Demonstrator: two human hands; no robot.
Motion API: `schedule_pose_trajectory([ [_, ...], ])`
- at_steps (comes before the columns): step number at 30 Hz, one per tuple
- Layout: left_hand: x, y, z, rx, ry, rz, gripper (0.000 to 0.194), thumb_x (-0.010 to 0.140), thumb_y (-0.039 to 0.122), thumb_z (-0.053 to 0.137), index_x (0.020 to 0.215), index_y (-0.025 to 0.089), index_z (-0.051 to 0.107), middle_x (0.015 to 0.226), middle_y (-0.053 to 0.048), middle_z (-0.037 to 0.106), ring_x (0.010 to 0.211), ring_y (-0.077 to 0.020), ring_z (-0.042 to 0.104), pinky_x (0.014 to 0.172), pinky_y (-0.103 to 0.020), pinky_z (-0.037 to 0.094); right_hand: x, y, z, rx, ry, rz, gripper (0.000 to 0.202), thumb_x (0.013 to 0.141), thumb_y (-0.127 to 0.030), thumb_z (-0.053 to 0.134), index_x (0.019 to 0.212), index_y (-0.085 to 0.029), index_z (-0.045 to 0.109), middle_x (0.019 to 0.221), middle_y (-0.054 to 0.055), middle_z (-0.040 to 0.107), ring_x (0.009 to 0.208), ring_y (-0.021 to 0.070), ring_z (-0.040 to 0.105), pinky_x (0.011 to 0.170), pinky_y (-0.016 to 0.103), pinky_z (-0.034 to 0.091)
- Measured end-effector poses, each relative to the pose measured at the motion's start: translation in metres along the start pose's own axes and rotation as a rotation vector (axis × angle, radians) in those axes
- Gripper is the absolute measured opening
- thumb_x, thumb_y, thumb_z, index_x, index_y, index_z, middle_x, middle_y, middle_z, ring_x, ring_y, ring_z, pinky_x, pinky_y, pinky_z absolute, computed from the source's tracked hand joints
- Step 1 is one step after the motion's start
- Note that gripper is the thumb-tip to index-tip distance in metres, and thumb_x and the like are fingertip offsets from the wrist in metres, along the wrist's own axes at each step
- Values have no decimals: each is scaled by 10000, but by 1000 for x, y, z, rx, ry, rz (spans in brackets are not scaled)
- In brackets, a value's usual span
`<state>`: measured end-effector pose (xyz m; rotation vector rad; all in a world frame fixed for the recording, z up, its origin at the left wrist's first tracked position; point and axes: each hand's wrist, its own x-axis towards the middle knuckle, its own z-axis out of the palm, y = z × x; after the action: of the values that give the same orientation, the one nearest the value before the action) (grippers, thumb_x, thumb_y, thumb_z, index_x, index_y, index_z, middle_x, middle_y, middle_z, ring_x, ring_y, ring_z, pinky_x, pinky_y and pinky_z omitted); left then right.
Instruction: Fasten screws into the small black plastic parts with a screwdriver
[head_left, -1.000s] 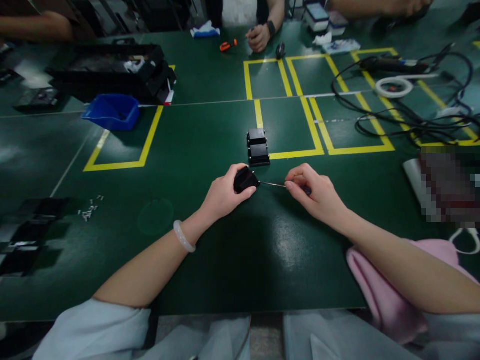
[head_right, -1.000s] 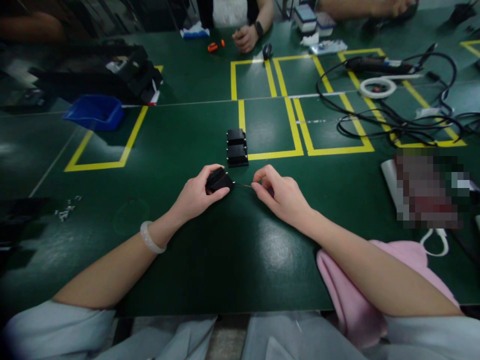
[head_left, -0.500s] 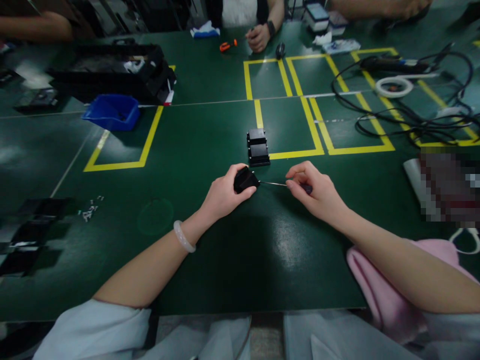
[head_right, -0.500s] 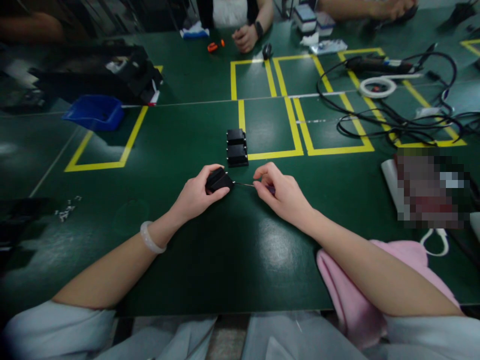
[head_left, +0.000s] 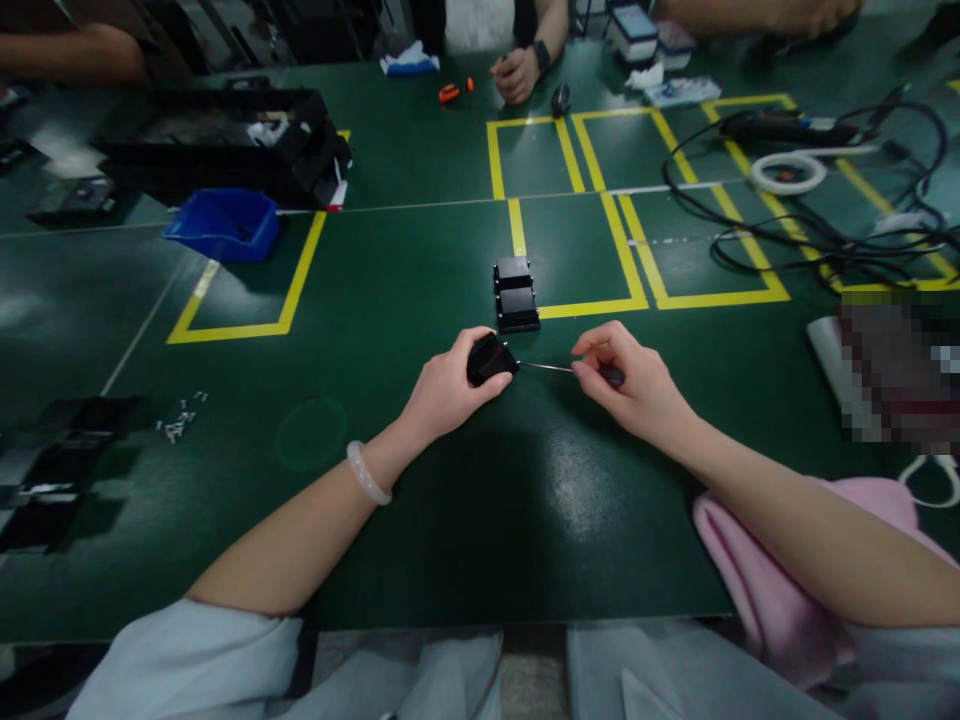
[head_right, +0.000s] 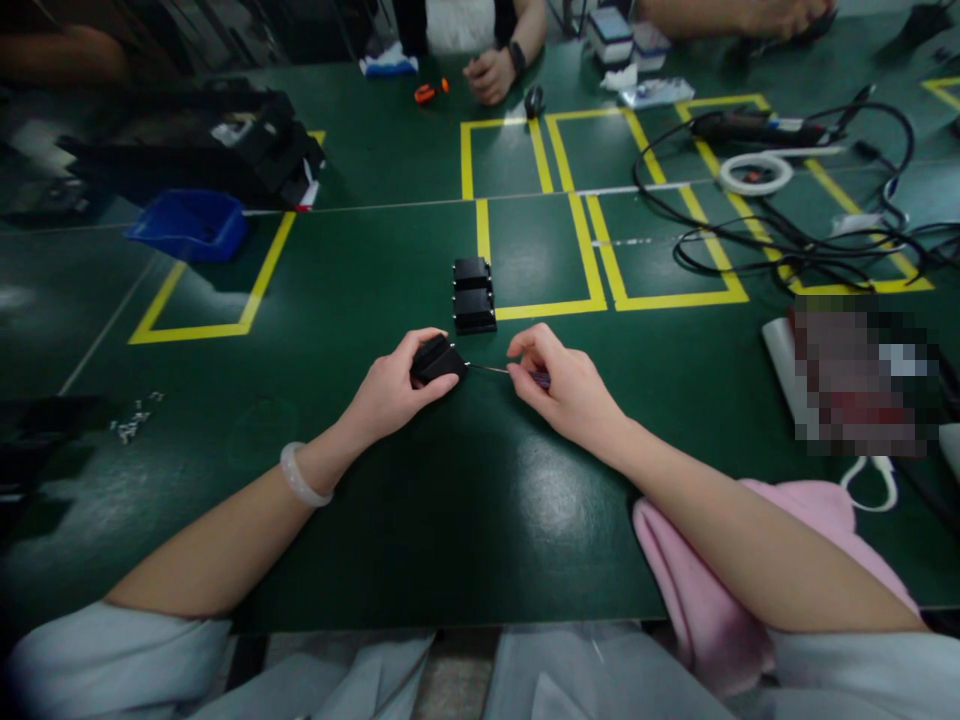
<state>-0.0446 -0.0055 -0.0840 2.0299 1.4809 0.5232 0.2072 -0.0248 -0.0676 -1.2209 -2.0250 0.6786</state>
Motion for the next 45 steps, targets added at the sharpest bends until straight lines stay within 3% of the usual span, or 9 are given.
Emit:
schedule_pose_trajectory([
  [5,1,-2,1,0,3,-4,589,866,505,627,1351,203,483,1139,-92,698,980,-285,693,807,-386,528,0,2,2,8,13,-5,137,882,-210,582,985,-224,494,685,-52,570,605,120,571,618,248,433],
  [10,1,-2,2,11,6,-5,585,865,492,631,1352,200,488,1137,-92,702,969,-286,692,797,-381,521,0,2,0,34,-15,48,99,934,-296,579,937,-228,506,650,-57,571,562,113,548,584,249,409],
  [18,1,-2,1,3,10,-3,589,863,490,637,1352,197,492,1143,-92,698,969,-283,691,790,-375,519,0,2,1,10,-6,8,115,893,-216,585,964,-223,496,685,-49,578,601,119,570,608,245,426],
  [26,0,-2,1,-13,5,10,587,869,494,635,1352,198,486,1148,-88,693,983,-275,684,807,-377,516,0,0,0,22,-20,70,79,959,-291,526,956,-219,495,589,-81,521,522,107,512,579,250,390],
  [35,1,-2,1,-4,3,0,590,863,490,635,1351,195,483,1136,-93,695,963,-280,686,791,-379,518,1,2,2,14,27,20,151,869,-213,591,972,-227,482,677,-60,567,597,117,563,619,249,424],
  [41,1,-1,1,7,4,-7,588,861,487,633,1351,198,486,1124,-92,698,944,-277,689,783,-372,515,0,2,0,29,-9,60,82,939,-283,551,955,-226,494,605,-79,513,527,107,502,569,248,385],
  [45,1,-1,0,-13,-9,-8,592,866,492,626,1356,194,480,1149,-96,693,974,-281,686,798,-378,519,0,1,0,13,-7,38,89,914,-237,563,960,-227,487,620,-76,519,539,106,505,575,245,382],
])
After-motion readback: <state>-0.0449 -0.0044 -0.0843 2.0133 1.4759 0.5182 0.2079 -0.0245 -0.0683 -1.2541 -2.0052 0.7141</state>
